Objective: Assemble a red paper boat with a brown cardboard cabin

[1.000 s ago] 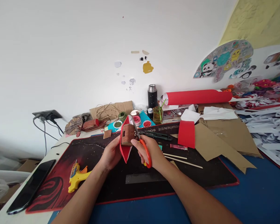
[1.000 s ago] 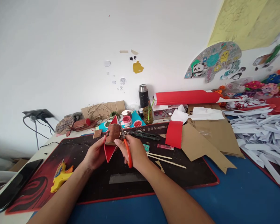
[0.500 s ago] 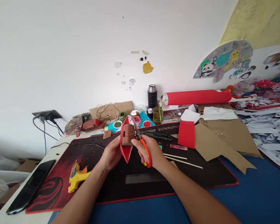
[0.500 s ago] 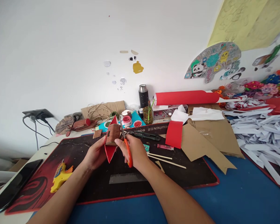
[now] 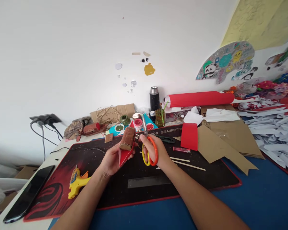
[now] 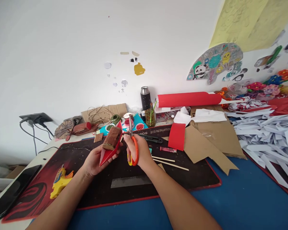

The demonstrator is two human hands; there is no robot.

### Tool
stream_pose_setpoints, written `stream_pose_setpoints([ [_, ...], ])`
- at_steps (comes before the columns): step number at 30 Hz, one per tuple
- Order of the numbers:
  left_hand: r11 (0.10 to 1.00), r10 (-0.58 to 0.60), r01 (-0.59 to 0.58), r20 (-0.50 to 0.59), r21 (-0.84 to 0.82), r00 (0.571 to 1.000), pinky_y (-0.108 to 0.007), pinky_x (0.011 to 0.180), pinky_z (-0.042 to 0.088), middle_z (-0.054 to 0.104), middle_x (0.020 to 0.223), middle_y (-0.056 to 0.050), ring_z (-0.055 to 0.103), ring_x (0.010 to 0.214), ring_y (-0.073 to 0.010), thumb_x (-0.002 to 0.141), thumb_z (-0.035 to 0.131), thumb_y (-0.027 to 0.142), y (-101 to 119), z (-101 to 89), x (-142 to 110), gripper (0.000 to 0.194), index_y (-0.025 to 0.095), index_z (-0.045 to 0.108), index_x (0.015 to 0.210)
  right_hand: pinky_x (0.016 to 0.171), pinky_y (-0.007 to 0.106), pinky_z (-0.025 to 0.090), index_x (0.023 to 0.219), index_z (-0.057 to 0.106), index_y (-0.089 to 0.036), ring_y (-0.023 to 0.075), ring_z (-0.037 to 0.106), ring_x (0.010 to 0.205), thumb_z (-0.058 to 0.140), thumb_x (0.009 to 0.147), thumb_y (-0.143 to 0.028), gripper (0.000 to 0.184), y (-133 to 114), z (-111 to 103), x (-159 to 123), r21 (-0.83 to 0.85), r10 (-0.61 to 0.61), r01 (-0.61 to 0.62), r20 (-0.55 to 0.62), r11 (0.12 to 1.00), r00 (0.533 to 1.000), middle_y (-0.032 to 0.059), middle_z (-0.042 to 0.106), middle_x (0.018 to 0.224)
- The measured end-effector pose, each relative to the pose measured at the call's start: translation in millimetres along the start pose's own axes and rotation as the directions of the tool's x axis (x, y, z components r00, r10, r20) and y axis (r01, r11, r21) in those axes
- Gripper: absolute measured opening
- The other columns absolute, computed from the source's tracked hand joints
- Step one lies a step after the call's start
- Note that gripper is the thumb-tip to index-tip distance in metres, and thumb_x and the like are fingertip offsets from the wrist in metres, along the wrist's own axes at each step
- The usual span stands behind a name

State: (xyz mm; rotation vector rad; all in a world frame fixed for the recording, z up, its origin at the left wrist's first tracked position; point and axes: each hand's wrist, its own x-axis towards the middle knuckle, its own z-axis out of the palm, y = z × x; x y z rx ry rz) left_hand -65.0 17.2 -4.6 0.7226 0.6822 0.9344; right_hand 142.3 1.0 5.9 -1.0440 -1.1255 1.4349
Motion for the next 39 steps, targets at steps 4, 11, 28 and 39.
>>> stream_pose_setpoints([
  [4,1.000,-0.007,0.006,0.042,0.024,0.999,-0.031,0.075,0.066,0.083,0.111,-0.017,0.080,0.087,-0.0252,0.095,0.075,0.025,-2.8,3.3,-1.2,0.032,0.011,0.077,0.124,0.031,0.022,0.039,0.080,0.051,-0.025,0.0131,0.053,0.032,0.070,0.087,-0.080,0.059,2.4,-0.8,1.1,0.012,-0.015,0.015,0.006,1.000,1.000,-0.0080,0.053,0.052],
  [11,0.995,0.016,-0.020,0.038,0.099,0.999,-0.033,0.075,0.068,0.082,0.122,-0.012,0.081,0.095,-0.0249,0.097,0.079,0.029,-8.0,9.8,-2.6,0.051,0.024,0.068,0.146,0.031,0.023,0.041,0.084,0.054,-0.025,0.0146,0.054,0.032,0.081,0.079,-0.076,0.058,1.7,-5.0,5.2,0.028,0.024,-0.024,-0.019,0.999,1.000,-0.0092,0.054,0.051],
  [28,0.968,0.062,-0.036,-0.098,0.250,0.993,-0.039,0.089,0.065,0.078,0.137,-0.015,0.077,0.118,-0.0348,0.087,0.090,0.046,-8.8,21.4,-9.1,0.062,0.021,0.073,0.141,0.035,0.021,0.041,0.092,0.060,-0.024,0.0135,0.056,0.034,0.080,0.089,-0.063,0.045,6.6,-5.6,2.2,-0.163,0.007,0.005,0.073,0.987,0.997,-0.0094,0.057,0.053],
  [39,0.975,0.060,-0.033,-0.115,0.221,0.992,-0.041,0.089,0.066,0.080,0.134,-0.016,0.077,0.118,-0.0365,0.087,0.089,0.043,-10.3,23.3,-8.8,0.063,0.019,0.073,0.143,0.036,0.021,0.041,0.092,0.059,-0.024,0.0126,0.056,0.034,0.077,0.093,-0.060,0.041,6.0,-5.9,0.8,-0.186,0.003,0.009,0.064,0.982,0.998,-0.0091,0.057,0.054],
])
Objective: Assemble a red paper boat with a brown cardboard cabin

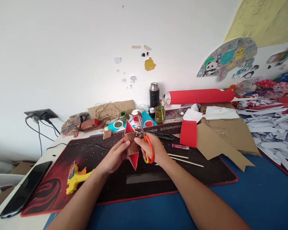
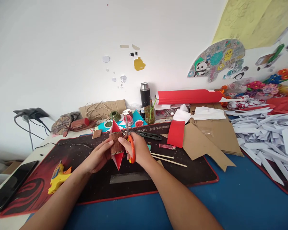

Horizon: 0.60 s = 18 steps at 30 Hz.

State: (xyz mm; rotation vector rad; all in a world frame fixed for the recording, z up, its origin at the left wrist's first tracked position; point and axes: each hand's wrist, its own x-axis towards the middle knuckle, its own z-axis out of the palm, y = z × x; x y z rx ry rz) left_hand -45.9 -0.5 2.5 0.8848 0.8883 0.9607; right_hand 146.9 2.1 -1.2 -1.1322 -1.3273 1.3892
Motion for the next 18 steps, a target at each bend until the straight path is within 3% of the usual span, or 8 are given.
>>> stream_pose_setpoints([
  [18,1.000,-0.006,0.007,0.036,-0.006,0.999,-0.041,0.090,0.064,0.082,0.131,-0.014,0.077,0.115,-0.0356,0.089,0.088,0.045,-1.6,-2.4,0.3,0.055,0.020,0.075,0.136,0.038,0.023,0.042,0.091,0.057,-0.025,0.0136,0.056,0.035,0.076,0.095,-0.061,0.042,-0.2,-0.5,0.2,-0.019,-0.004,0.005,0.012,1.000,1.000,-0.0090,0.058,0.054],
])
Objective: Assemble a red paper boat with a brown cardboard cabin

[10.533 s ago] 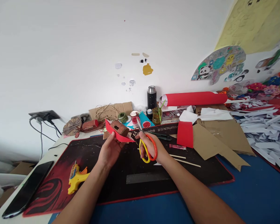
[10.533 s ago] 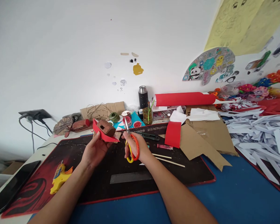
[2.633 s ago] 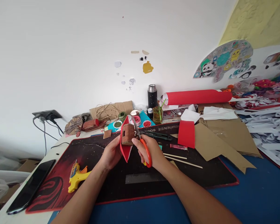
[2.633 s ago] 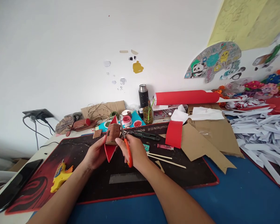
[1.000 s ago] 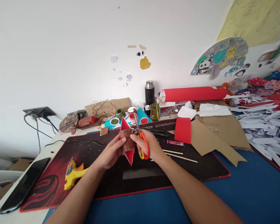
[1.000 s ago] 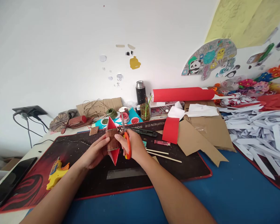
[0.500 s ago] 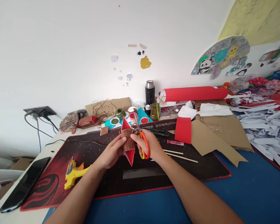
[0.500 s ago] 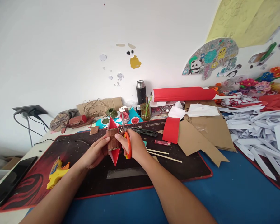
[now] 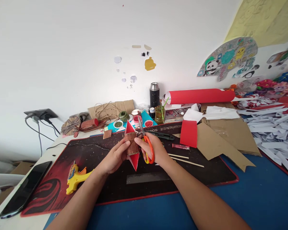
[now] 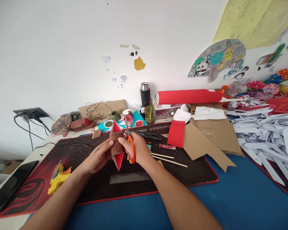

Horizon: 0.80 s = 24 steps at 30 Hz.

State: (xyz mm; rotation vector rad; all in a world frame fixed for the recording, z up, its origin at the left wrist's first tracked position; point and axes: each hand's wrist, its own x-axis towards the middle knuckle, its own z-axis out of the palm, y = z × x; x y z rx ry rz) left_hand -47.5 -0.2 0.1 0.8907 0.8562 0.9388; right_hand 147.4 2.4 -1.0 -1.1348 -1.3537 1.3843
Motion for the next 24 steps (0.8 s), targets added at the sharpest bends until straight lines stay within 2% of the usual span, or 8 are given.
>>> stream_pose_setpoints([
  [6,1.000,0.004,-0.005,-0.035,-0.016,0.999,-0.044,0.094,0.064,0.082,0.129,-0.014,0.077,0.116,-0.0362,0.087,0.090,0.042,-0.5,-0.3,0.7,0.053,0.018,0.077,0.132,0.036,0.022,0.042,0.091,0.056,-0.025,0.0134,0.057,0.036,0.075,0.096,-0.060,0.041,1.0,-0.6,0.3,-0.001,0.007,-0.007,0.004,1.000,1.000,-0.0089,0.059,0.055],
  [12,1.000,0.004,-0.004,-0.043,-0.013,0.999,-0.043,0.097,0.064,0.080,0.136,-0.017,0.076,0.122,-0.0367,0.090,0.088,0.042,1.0,0.9,-0.4,0.058,0.018,0.074,0.141,0.036,0.021,0.043,0.092,0.056,-0.024,0.0126,0.057,0.035,0.073,0.097,-0.061,0.041,1.2,-0.1,0.2,0.011,0.004,-0.004,0.003,1.000,1.000,-0.0091,0.058,0.055],
  [18,0.999,-0.016,0.018,0.037,-0.046,0.999,-0.038,0.077,0.066,0.082,0.126,-0.019,0.080,0.108,-0.0363,0.095,0.081,0.052,4.0,-1.1,1.3,0.053,0.014,0.078,0.132,0.033,0.021,0.042,0.094,0.056,-0.025,0.0134,0.055,0.034,0.074,0.092,-0.066,0.045,-1.0,-0.3,0.8,0.071,0.017,-0.017,0.008,0.997,1.000,-0.0100,0.056,0.052],
  [21,0.999,-0.006,0.006,-0.004,-0.050,1.000,-0.036,0.075,0.066,0.083,0.124,-0.017,0.081,0.105,-0.0336,0.097,0.079,0.044,5.0,-0.7,2.1,0.045,0.015,0.078,0.132,0.033,0.021,0.043,0.093,0.055,-0.025,0.0137,0.054,0.034,0.074,0.091,-0.068,0.047,-2.6,-0.8,1.2,0.083,0.018,-0.018,0.005,0.996,1.000,-0.0098,0.056,0.051],
  [24,0.999,0.008,-0.010,-0.058,-0.036,0.998,-0.037,0.078,0.067,0.084,0.122,-0.015,0.081,0.105,-0.0328,0.095,0.083,0.038,3.9,-0.6,2.4,0.045,0.016,0.078,0.134,0.033,0.022,0.042,0.092,0.054,-0.025,0.0138,0.054,0.034,0.073,0.090,-0.069,0.049,-2.0,-1.0,1.9,0.067,0.020,-0.020,0.001,0.998,1.000,-0.0094,0.056,0.051],
])
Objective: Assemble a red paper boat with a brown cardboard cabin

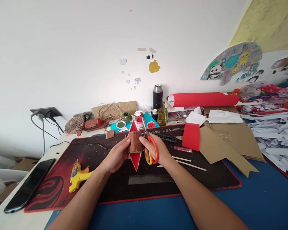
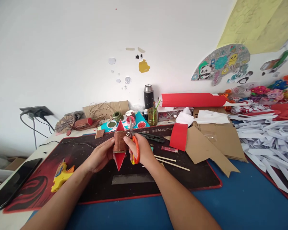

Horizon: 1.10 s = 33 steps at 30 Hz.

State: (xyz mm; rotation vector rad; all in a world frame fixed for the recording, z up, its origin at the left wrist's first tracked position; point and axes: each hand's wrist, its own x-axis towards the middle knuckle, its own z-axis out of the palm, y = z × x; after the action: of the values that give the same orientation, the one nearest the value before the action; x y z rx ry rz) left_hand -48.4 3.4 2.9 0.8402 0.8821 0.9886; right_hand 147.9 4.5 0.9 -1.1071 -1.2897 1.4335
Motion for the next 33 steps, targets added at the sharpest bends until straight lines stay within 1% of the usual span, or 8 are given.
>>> stream_pose_setpoints([
  [4,1.000,-0.003,0.003,0.040,0.012,0.999,-0.037,0.077,0.066,0.084,0.122,-0.016,0.080,0.107,-0.0347,0.093,0.082,0.056,-1.4,-0.6,-0.6,0.055,0.017,0.078,0.133,0.033,0.022,0.042,0.091,0.054,-0.025,0.0145,0.055,0.034,0.073,0.090,-0.071,0.050,4.2,0.3,1.1,-0.002,0.008,-0.008,0.007,1.000,1.000,-0.0090,0.056,0.053],
  [5,1.000,-0.004,0.003,0.057,0.019,0.998,-0.037,0.079,0.065,0.083,0.124,-0.017,0.080,0.110,-0.0352,0.093,0.082,0.057,-1.2,-0.4,-1.1,0.057,0.018,0.078,0.135,0.033,0.022,0.042,0.091,0.054,-0.025,0.0145,0.055,0.034,0.073,0.090,-0.071,0.050,5.2,0.5,1.3,0.000,0.008,-0.008,0.009,1.000,1.000,-0.0091,0.056,0.053],
  [8,0.998,0.017,-0.021,0.090,0.051,0.996,-0.039,0.091,0.064,0.080,0.133,-0.016,0.077,0.119,-0.0360,0.091,0.087,0.049,0.4,1.0,-2.6,0.059,0.020,0.074,0.141,0.033,0.023,0.043,0.093,0.054,-0.025,0.0148,0.054,0.033,0.073,0.089,-0.071,0.050,7.0,1.2,1.6,0.004,0.007,-0.007,0.019,1.000,1.000,-0.0095,0.055,0.052],
  [11,0.996,0.039,-0.045,0.092,0.071,0.995,-0.040,0.095,0.063,0.079,0.136,-0.016,0.076,0.121,-0.0360,0.087,0.091,0.046,1.1,2.6,-3.0,0.064,0.020,0.074,0.143,0.033,0.023,0.042,0.094,0.055,-0.025,0.0148,0.054,0.034,0.074,0.089,-0.071,0.049,7.8,1.6,1.7,0.002,0.014,-0.014,0.021,1.000,1.000,-0.0098,0.055,0.052],
  [18,0.994,0.047,-0.053,0.072,0.091,0.996,-0.042,0.097,0.063,0.079,0.136,-0.015,0.074,0.125,-0.0377,0.085,0.091,0.051,-1.6,4.6,-2.4,0.067,0.023,0.074,0.143,0.033,0.023,0.042,0.095,0.055,-0.026,0.0149,0.054,0.034,0.074,0.090,-0.068,0.046,9.3,0.8,2.8,-0.001,0.014,-0.014,0.023,1.000,1.000,-0.0104,0.054,0.052],
  [25,0.994,0.029,-0.035,0.056,0.102,0.998,-0.044,0.098,0.063,0.077,0.140,-0.015,0.074,0.125,-0.0380,0.086,0.090,0.053,-4.0,3.6,-1.5,0.074,0.023,0.069,0.150,0.033,0.023,0.042,0.091,0.052,-0.026,0.0148,0.055,0.033,0.075,0.091,-0.067,0.047,12.2,0.7,2.8,-0.001,0.024,-0.024,0.017,1.000,1.000,-0.0105,0.055,0.052],
  [30,0.996,0.021,-0.027,0.065,0.086,0.998,-0.046,0.101,0.062,0.077,0.141,-0.015,0.075,0.125,-0.0373,0.089,0.087,0.050,-7.4,-1.0,0.8,0.071,0.023,0.068,0.152,0.033,0.022,0.042,0.091,0.053,-0.026,0.0143,0.054,0.033,0.073,0.092,-0.067,0.046,12.5,0.6,2.6,-0.004,0.017,-0.017,0.016,1.000,1.000,-0.0103,0.054,0.052],
  [33,0.998,0.022,-0.024,0.042,0.051,0.999,-0.045,0.098,0.064,0.078,0.139,-0.015,0.075,0.123,-0.0373,0.091,0.087,0.049,-8.3,-1.1,1.9,0.066,0.023,0.070,0.149,0.033,0.022,0.042,0.089,0.052,-0.025,0.0142,0.054,0.033,0.073,0.092,-0.069,0.048,11.7,0.5,2.8,-0.006,0.005,-0.005,0.010,1.000,1.000,-0.0098,0.055,0.052],
])
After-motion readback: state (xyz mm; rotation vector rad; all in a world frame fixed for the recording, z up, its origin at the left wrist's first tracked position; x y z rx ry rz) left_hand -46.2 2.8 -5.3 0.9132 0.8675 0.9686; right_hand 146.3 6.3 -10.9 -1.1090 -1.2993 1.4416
